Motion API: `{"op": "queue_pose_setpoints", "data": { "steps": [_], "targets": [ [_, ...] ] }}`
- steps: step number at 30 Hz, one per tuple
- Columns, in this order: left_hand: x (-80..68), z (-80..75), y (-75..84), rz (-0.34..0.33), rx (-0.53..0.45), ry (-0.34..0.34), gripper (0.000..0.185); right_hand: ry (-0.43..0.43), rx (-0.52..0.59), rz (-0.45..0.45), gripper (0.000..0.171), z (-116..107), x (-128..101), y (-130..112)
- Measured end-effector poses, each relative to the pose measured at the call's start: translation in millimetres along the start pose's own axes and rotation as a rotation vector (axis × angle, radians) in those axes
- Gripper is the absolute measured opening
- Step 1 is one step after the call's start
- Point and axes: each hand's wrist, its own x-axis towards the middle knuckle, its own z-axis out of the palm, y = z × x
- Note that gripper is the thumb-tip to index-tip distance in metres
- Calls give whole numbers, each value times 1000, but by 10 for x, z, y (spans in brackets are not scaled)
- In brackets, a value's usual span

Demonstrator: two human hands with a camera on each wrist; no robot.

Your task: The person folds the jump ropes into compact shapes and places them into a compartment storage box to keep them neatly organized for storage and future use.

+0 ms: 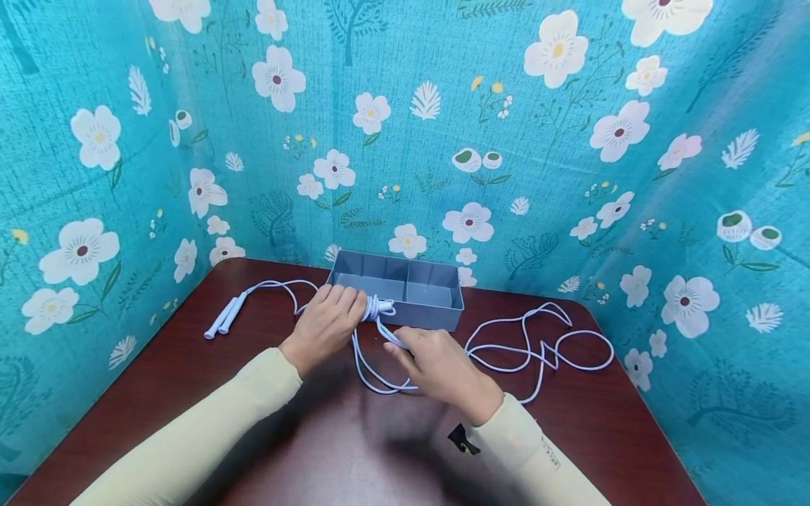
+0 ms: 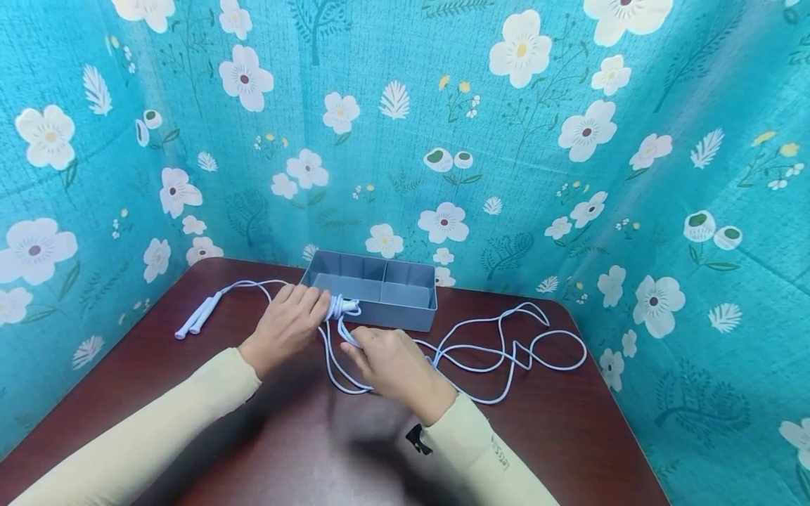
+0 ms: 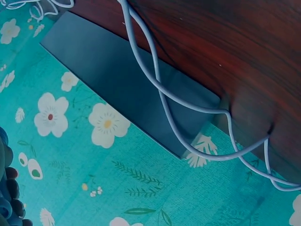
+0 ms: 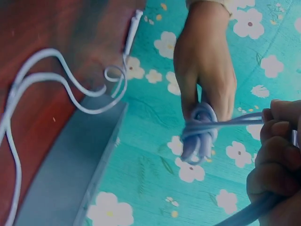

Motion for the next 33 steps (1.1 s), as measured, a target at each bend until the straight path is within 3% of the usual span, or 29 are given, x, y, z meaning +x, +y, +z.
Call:
{"op": "queue_pose_setpoints", "data": {
  "steps": [14,23,33],
  "targets": [
    [35,-107,195,104,-75,14,27,97,-181,-128,18,-336,183,201],
    [61,-173,248,142,-106,42,25,138,-139,-38,16,-346,251,292],
    [113,-291,215,130,-126,105,27,229,-37,113,13,-225,324,460]
  ]
}}
